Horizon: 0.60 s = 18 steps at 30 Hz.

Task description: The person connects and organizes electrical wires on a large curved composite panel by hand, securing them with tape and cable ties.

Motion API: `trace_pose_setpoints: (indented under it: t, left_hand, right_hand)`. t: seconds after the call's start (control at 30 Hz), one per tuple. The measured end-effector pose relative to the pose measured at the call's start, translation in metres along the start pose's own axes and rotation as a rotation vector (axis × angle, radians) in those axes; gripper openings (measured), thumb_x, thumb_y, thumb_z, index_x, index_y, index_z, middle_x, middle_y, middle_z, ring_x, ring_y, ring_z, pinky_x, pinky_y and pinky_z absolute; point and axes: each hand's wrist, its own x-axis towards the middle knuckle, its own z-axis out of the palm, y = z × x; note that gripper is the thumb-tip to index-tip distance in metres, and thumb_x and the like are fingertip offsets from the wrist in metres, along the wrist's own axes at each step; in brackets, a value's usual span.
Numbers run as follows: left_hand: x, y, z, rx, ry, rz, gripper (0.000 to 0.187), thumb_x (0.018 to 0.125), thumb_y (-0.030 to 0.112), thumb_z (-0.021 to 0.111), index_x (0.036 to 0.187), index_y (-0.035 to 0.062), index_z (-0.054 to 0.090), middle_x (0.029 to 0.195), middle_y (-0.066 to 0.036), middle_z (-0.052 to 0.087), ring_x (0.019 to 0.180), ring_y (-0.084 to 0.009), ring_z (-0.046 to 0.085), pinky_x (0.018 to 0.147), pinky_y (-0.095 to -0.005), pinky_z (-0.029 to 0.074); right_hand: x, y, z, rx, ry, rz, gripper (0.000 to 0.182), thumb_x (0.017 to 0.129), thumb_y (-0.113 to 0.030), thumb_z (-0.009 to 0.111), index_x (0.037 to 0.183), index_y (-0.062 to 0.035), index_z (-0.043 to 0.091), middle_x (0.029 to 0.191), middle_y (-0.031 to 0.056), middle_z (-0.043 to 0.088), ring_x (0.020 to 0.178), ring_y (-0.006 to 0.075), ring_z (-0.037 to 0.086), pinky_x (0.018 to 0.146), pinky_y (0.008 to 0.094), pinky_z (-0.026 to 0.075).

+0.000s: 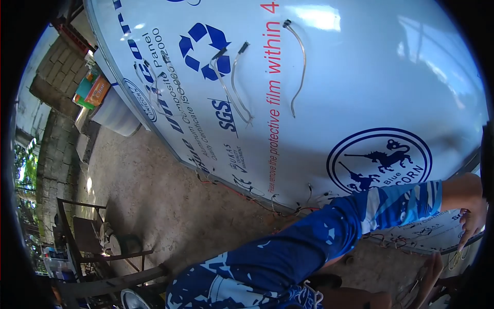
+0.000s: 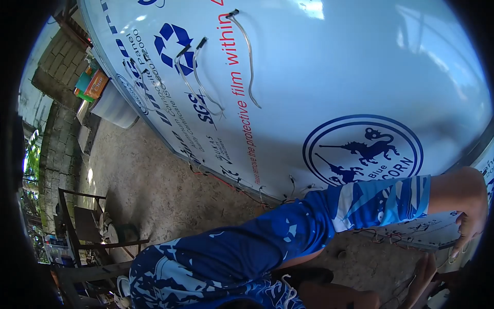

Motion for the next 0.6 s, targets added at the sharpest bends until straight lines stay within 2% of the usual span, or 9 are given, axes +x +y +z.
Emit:
trace_pose_setpoints:
  t: [0.07,0.1,0.13,0.2,0.27,0.33,0.4,0.43,0.6]
  left_hand:
    - [0.013,0.004,0.001,0.021,-0.048,-0.021,0.048,0.076,0.047,0.072,0.108,0.0116,0.068,0.105,-0.007,0.067,0.097,-0.0225,0.064,0.084,-0.0347,0.050]
    - [0.021,0.005,0.003,0.029,-0.075,-0.029,0.048,0.076,0.047,0.072,0.108,0.0112,0.068,0.106,-0.008,0.066,0.097,-0.0230,0.063,0.084,-0.0350,0.050]
    - [0.027,0.007,0.005,0.033,-0.098,-0.037,0.049,0.076,0.047,0.072,0.109,0.0108,0.068,0.107,-0.008,0.066,0.098,-0.0234,0.063,0.085,-0.0353,0.050]
    - [0.039,0.009,0.007,0.048,-0.143,-0.056,0.050,0.076,0.047,0.072,0.110,0.0100,0.067,0.109,-0.008,0.065,0.099,-0.0243,0.063,0.086,-0.0359,0.049]
    - [0.050,0.010,0.011,0.055,-0.182,-0.076,0.051,0.076,0.047,0.072,0.110,0.0092,0.067,0.110,-0.009,0.065,0.100,-0.0252,0.062,0.086,-0.0365,0.049]
    - [0.062,0.011,0.014,0.065,-0.232,-0.095,0.052,0.076,0.046,0.072,0.111,0.0084,0.066,0.112,-0.010,0.064,0.101,-0.0261,0.061,0.087,-0.0371,0.048]
    - [0.073,0.012,0.017,0.070,-0.280,-0.115,0.053,0.076,0.046,0.073,0.112,0.0076,0.066,0.113,-0.010,0.063,0.102,-0.0271,0.061,0.088,-0.0377,0.048]
    - [0.077,0.011,0.020,0.068,-0.306,-0.130,0.054,0.076,0.046,0.073,0.112,0.0072,0.065,0.114,-0.010,0.063,0.103,-0.0275,0.060,0.089,-0.0380,0.048]
    - [0.089,0.007,0.035,0.077,-0.473,-0.202,0.057,0.075,0.045,0.073,0.115,0.0053,0.064,0.118,-0.012,0.061,0.106,-0.0298,0.059,0.091,-0.0395,0.047]
  right_hand:
    - [-0.004,0.009,0.010,-0.122,-0.096,-0.074,0.022,0.100,-0.017,0.045,0.088,-0.0001,0.050,0.067,-0.0012,0.039,0.063,0.0098,0.036,0.060,0.0264,0.033]
    - [-0.011,0.043,0.014,-0.063,-0.008,-0.097,0.026,0.100,-0.020,0.045,0.082,-0.0018,0.047,0.067,0.0008,0.040,0.064,0.0100,0.038,0.060,0.0259,0.033]
    - [-0.020,0.063,0.019,-0.064,-0.015,-0.089,0.026,0.100,-0.020,0.045,0.082,-0.0018,0.047,0.067,0.0008,0.040,0.064,0.0100,0.038,0.060,0.0259,0.033]
    - [-0.035,0.099,0.032,0.056,-0.123,0.009,0.025,0.100,-0.020,0.045,0.082,-0.0033,0.048,0.068,0.0014,0.043,0.065,0.0104,0.042,0.058,0.0269,0.035]
    - [-0.068,0.159,0.060,0.333,-0.073,0.296,0.024,0.099,-0.022,0.050,0.082,-0.0051,0.049,0.069,0.0025,0.046,0.064,0.0114,0.045,0.057,0.0276,0.038]
    - [-0.114,0.235,0.097,0.418,-0.106,0.474,0.023,0.097,-0.023,0.052,0.082,-0.0053,0.051,0.067,0.0022,0.048,0.060,0.0122,0.045,0.054,0.0277,0.039]
    - [-0.169,0.302,0.133,0.147,-0.348,0.411,0.016,0.094,-0.015,0.056,0.082,-0.0050,0.052,0.062,0.0043,0.048,0.056,0.0128,0.045,0.053,0.0281,0.040]
    - [-0.190,0.317,0.147,0.060,-0.390,0.434,0.016,0.094,-0.015,0.056,0.082,-0.0049,0.052,0.062,0.0044,0.048,0.056,0.0128,0.045,0.053,0.0281,0.040]
    - [-0.242,0.326,0.206,-0.190,-0.429,0.500,0.015,0.093,-0.014,0.056,0.082,-0.0046,0.052,0.062,0.0049,0.048,0.056,0.0132,0.045,0.052,0.0284,0.039]
